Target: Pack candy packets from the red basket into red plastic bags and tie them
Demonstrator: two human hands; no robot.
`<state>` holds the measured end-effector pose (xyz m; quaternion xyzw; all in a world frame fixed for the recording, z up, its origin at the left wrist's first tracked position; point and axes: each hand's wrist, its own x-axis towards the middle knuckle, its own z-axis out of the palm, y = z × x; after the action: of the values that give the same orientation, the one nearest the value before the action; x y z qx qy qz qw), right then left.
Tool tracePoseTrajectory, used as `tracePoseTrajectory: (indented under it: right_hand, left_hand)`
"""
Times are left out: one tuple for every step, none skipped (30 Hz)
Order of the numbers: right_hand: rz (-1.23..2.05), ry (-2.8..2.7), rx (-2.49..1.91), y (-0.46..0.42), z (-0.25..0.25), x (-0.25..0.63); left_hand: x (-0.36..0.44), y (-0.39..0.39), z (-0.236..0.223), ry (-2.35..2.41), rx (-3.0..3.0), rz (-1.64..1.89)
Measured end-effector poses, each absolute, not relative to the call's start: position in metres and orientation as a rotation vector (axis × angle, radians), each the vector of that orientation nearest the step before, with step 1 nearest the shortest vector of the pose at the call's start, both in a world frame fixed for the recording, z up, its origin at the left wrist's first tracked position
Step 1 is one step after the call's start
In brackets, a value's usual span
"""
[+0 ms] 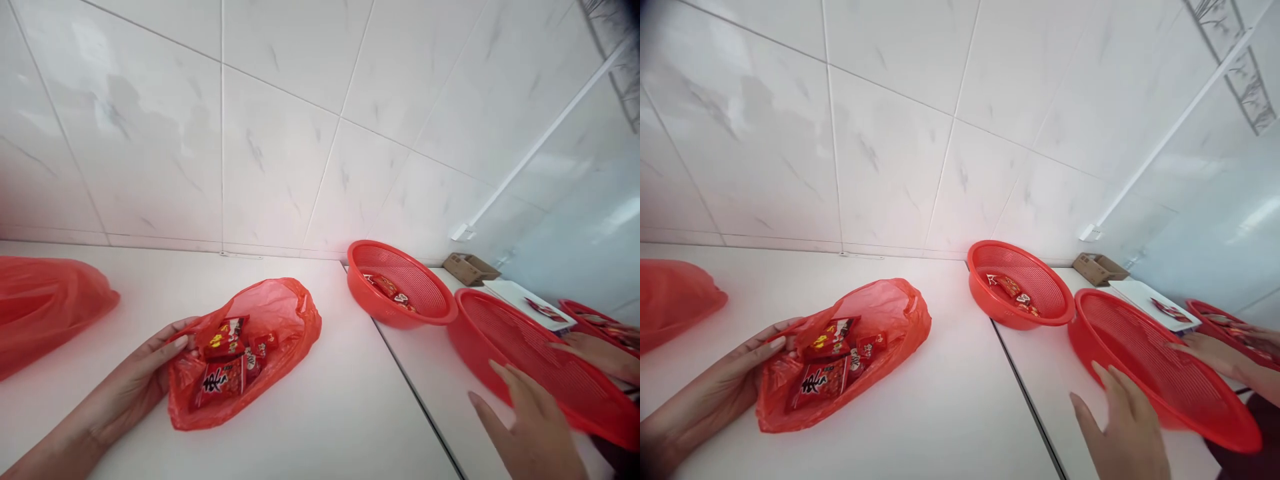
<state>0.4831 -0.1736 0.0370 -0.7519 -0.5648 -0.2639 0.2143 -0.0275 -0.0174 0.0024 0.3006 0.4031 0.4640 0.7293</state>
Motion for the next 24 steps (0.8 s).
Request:
tracePoseTrajectory:
  right_hand:
    - [-0.712, -1.570, -2.112, -0.163, 0.039, 0.478]
    - [-0.697, -1.579, -2.132, -0.151, 0.040, 0.472]
    - [-0.696, -1.596, -2.142, -0.137, 0.042, 0.468]
    - [-0.703, -1.618, -2.149, -0.122, 0.042, 0.464]
    - [-0.710, -1.663, -2.147, -0.107, 0.042, 0.462]
    - [-0.726, -1.713, -2.137, -0.093, 0.041, 0.462]
    - [-0.757, -1.762, -2.131, -0.079, 0.039, 0.462]
    - [-0.797, -1.804, -2.123, -0.067, 0.037, 0.464]
    - [-0.837, -1.838, -2.113, -0.057, 0.035, 0.465]
    - [-0.870, -1.863, -2.105, -0.049, 0.034, 0.467]
    - [-0.891, -1.881, -2.097, -0.043, 0.033, 0.468]
    - [-0.901, -1.894, -2.088, -0.040, 0.032, 0.469]
    - [-0.902, -1.906, -2.081, -0.039, 0.032, 0.469]
    - [-0.900, -1.915, -2.076, -0.041, 0.033, 0.468]
    - [-0.904, -1.927, -2.068, -0.045, 0.033, 0.467]
    - [-0.920, -1.946, -2.049, -0.051, 0.034, 0.465]
    - [-0.947, -1.972, -2.015, -0.059, 0.033, 0.463]
    - [-0.981, -1.995, -1.969, -0.068, 0.032, 0.460]
    - [-1.017, -2.012, -1.912, -0.079, 0.031, 0.457]
    - [-1.051, -2.024, -1.849, -0.090, 0.029, 0.454]
    - [-1.072, -2.033, -1.789, -0.101, 0.027, 0.451]
    - [-1.080, -2.036, -1.739, -0.113, 0.025, 0.448]
    - [-1.077, -2.046, -1.699, -0.124, 0.024, 0.445]
    - [-1.069, -2.062, -1.669, -0.134, 0.023, 0.442]
  left_hand:
    - [-0.027, -0.018, 0.003, 0.902, 0.666, 1.023]
    - [-0.027, -0.019, 0.005, 0.910, 0.670, 1.027]
    - [-0.026, -0.020, 0.006, 0.916, 0.672, 1.029]
    - [-0.026, -0.021, 0.006, 0.920, 0.674, 1.031]
    - [-0.026, -0.021, 0.006, 0.919, 0.676, 1.033]
    - [-0.026, -0.021, 0.006, 0.914, 0.680, 1.037]
    - [-0.026, -0.021, 0.006, 0.912, 0.685, 1.041]
    - [-0.025, -0.021, 0.005, 0.913, 0.692, 1.050]
    - [-0.025, -0.021, 0.005, 0.916, 0.699, 1.061]
    - [-0.025, -0.022, 0.005, 0.913, 0.707, 1.073]
    - [-0.025, -0.022, 0.005, 0.909, 0.710, 1.085]
    - [-0.024, -0.022, 0.006, 0.905, 0.709, 1.095]
    - [-0.024, -0.023, 0.007, 0.902, 0.704, 1.099]
    - [-0.024, -0.023, 0.009, 0.901, 0.696, 1.099]
    - [-0.023, -0.023, 0.010, 0.903, 0.686, 1.095]
    - [-0.023, -0.023, 0.011, 0.908, 0.679, 1.089]
    - [-0.023, -0.023, 0.012, 0.912, 0.676, 1.081]
    - [-0.023, -0.023, 0.013, 0.916, 0.676, 1.070]
    - [-0.023, -0.022, 0.012, 0.921, 0.678, 1.060]
    - [-0.024, -0.021, 0.012, 0.929, 0.682, 1.049]
    - [-0.024, -0.020, 0.011, 0.937, 0.686, 1.042]
    - [-0.024, -0.020, 0.010, 0.946, 0.689, 1.038]
    - [-0.024, -0.020, 0.009, 0.953, 0.688, 1.037]
    - [-0.023, -0.020, 0.009, 0.960, 0.683, 1.039]
